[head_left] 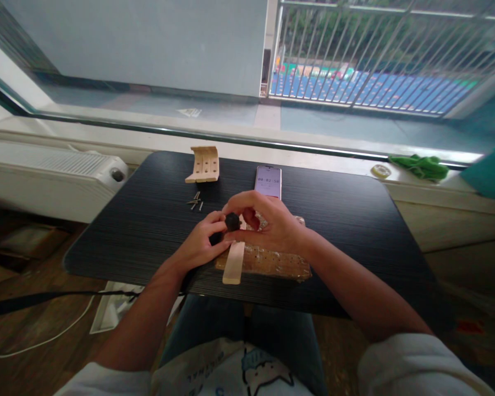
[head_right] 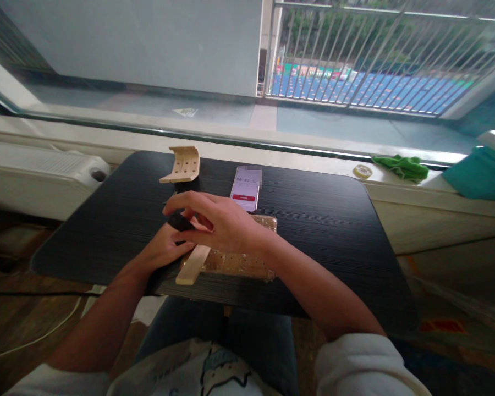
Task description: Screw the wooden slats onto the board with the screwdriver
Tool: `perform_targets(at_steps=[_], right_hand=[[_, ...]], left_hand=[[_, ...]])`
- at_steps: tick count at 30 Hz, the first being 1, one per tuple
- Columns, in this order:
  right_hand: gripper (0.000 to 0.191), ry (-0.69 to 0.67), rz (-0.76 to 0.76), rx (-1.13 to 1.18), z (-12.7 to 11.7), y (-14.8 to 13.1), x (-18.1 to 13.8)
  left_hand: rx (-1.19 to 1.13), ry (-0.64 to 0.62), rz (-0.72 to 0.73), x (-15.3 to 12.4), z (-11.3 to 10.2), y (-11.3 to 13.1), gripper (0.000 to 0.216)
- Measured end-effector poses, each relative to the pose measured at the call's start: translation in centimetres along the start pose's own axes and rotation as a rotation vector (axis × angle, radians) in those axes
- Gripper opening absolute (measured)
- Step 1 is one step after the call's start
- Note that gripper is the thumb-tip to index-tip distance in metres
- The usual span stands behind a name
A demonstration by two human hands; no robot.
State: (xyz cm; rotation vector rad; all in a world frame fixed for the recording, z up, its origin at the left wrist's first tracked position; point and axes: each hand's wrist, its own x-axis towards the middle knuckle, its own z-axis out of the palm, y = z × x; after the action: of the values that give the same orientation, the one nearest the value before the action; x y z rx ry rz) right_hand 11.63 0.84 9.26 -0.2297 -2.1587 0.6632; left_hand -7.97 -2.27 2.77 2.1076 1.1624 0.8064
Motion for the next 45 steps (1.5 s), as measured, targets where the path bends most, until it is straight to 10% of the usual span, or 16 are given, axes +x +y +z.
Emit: perform_targets(at_steps=[45], right_hand=[[0.027,-0.149,0.123,0.228,-0.3,-0.7,0.0]], left_hand=[[-0.008,0.07,-0.032,-0.2,0.3,0.4,0.019]])
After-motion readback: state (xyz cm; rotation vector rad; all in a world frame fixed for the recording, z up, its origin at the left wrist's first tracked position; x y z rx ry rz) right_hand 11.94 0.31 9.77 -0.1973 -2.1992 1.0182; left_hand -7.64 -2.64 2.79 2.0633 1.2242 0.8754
